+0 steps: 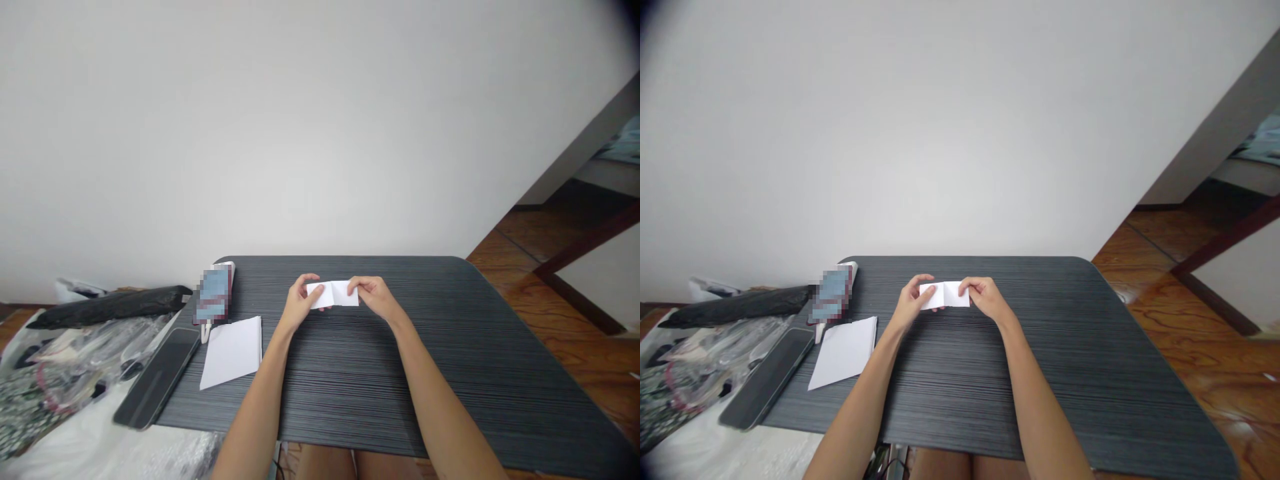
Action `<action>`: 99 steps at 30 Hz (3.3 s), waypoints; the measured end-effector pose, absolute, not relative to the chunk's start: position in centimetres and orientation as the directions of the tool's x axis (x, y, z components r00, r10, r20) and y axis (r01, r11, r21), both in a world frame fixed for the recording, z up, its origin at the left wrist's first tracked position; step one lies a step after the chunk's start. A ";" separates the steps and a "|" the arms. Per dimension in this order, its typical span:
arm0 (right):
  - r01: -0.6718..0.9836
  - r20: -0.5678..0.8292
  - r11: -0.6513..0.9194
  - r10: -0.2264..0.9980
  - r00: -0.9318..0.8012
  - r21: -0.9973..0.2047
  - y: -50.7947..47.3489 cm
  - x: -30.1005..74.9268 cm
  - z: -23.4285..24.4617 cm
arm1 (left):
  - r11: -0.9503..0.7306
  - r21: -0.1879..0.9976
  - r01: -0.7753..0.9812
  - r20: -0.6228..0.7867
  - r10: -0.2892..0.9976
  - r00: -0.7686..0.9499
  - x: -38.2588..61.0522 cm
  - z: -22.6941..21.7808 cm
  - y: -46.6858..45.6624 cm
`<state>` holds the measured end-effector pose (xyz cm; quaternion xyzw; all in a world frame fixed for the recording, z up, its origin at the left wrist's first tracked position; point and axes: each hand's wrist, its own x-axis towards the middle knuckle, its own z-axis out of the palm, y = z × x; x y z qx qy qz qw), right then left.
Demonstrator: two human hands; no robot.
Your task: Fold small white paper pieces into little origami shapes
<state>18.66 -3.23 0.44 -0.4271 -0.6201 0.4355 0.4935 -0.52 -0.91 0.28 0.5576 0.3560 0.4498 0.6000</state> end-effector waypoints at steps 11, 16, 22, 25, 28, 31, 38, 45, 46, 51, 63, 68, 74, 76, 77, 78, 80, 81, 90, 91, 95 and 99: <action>0.138 0.104 0.123 0.985 -0.138 -0.983 -3.5 17.8 1.0 | -0.183 0.977 0.105 0.123 0.897 0.425 -0.7 0.4 -1.5; 0.259 0.059 0.105 0.982 -0.181 -0.960 -3.0 16.8 -0.1 | -0.206 0.969 0.139 0.129 0.896 0.425 -0.2 0.0 -1.5; 0.239 0.081 0.127 0.978 -0.192 -0.963 -3.0 16.7 -0.4 | -0.125 0.986 0.106 0.080 0.930 0.359 0.1 -0.4 -1.2; 0.187 0.032 0.077 0.972 -0.233 -0.979 -3.1 16.4 -0.5 | -0.142 0.984 0.108 0.097 0.933 0.346 0.1 -0.4 -1.2; 0.154 -0.010 0.031 0.966 -0.258 -0.988 -3.2 16.1 -0.5 | -0.138 0.986 0.097 0.101 0.944 0.314 0.1 -0.4 -1.1; 0.115 -0.042 -0.013 0.967 -0.251 -0.993 -3.2 16.1 -0.3 | -0.087 0.995 0.056 0.068 0.960 0.272 0.1 -0.4 -1.0; 0.012 -0.016 -0.016 0.999 -0.046 -1.000 -3.0 15.7 -0.1 | 0.019 0.998 -0.058 0.008 0.902 0.431 0.2 -0.3 -1.3; -0.025 0.043 0.044 0.998 0.038 -0.999 -2.8 15.1 -0.5 | -0.069 0.997 -0.028 0.074 0.947 0.312 0.8 -0.6 -1.4; -0.029 0.050 0.051 0.998 0.033 -0.998 -2.8 15.1 -0.5 | -0.088 0.996 -0.021 0.090 0.958 0.273 0.8 -0.6 -1.4; -0.038 0.060 0.063 0.996 0.069 -0.997 -2.7 15.1 -0.6 | -0.080 0.997 -0.010 0.080 0.949 0.305 0.7 -0.1 -1.7; -0.214 0.136 0.095 0.974 -0.183 -0.972 -2.8 16.5 -0.7 | -0.008 0.969 -0.247 0.094 0.936 0.338 0.2 0.5 -1.9; -0.173 0.183 0.146 0.958 -0.220 -0.974 -3.1 17.2 -0.2 | 0.044 0.940 -0.338 0.072 0.943 0.325 0.0 0.5 -1.9; -0.063 0.220 0.211 0.955 -0.201 -0.975 -3.5 17.4 0.6 | -0.024 0.964 -0.264 0.101 0.953 0.285 -0.1 0.2 -1.6; -0.066 0.207 0.198 0.962 -0.179 -0.978 -3.4 17.2 0.6 | -0.097 0.978 -0.184 0.145 0.953 0.267 0.1 0.2 -1.6; -0.093 0.195 0.182 0.968 -0.160 -0.979 -3.3 17.2 0.5 | -0.131 0.978 -0.161 0.170 0.951 0.260 0.3 0.2 -1.6; -0.135 0.179 0.160 0.974 -0.137 -0.978 -3.2 17.1 0.4 | -0.158 0.976 -0.151 0.192 0.949 0.251 0.4 0.2 -1.6; -0.191 0.136 0.114 0.985 -0.108 -0.975 -2.9 16.9 0.0 | -0.196 0.969 -0.150 0.226 0.950 0.216 0.7 0.2 -1.7; -0.183 0.111 0.089 0.987 -0.114 -0.979 -2.8 16.9 -0.2 | -0.211 0.966 -0.149 0.238 0.951 0.196 0.7 0.1 -1.8; 0.034 0.080 0.087 0.983 -0.167 -0.996 -2.9 17.0 -0.1 | -0.288 0.953 0.091 0.255 0.928 0.273 0.3 -0.5 -1.7; 0.045 0.092 0.101 0.980 -0.176 -0.994 -2.9 16.9 0.0 | -0.304 0.946 0.109 0.265 0.924 0.277 0.3 -0.5 -1.6; 0.062 0.110 0.126 0.969 -0.223 -0.990 -3.0 16.6 -0.1 | -0.353 0.924 0.148 0.305 0.912 0.274 0.2 -0.4 -1.6; 0.047 0.126 0.137 0.973 -0.192 -0.989 -2.9 16.1 -0.1 | -0.363 0.914 0.178 0.319 0.918 0.237 0.2 -0.4 -1.7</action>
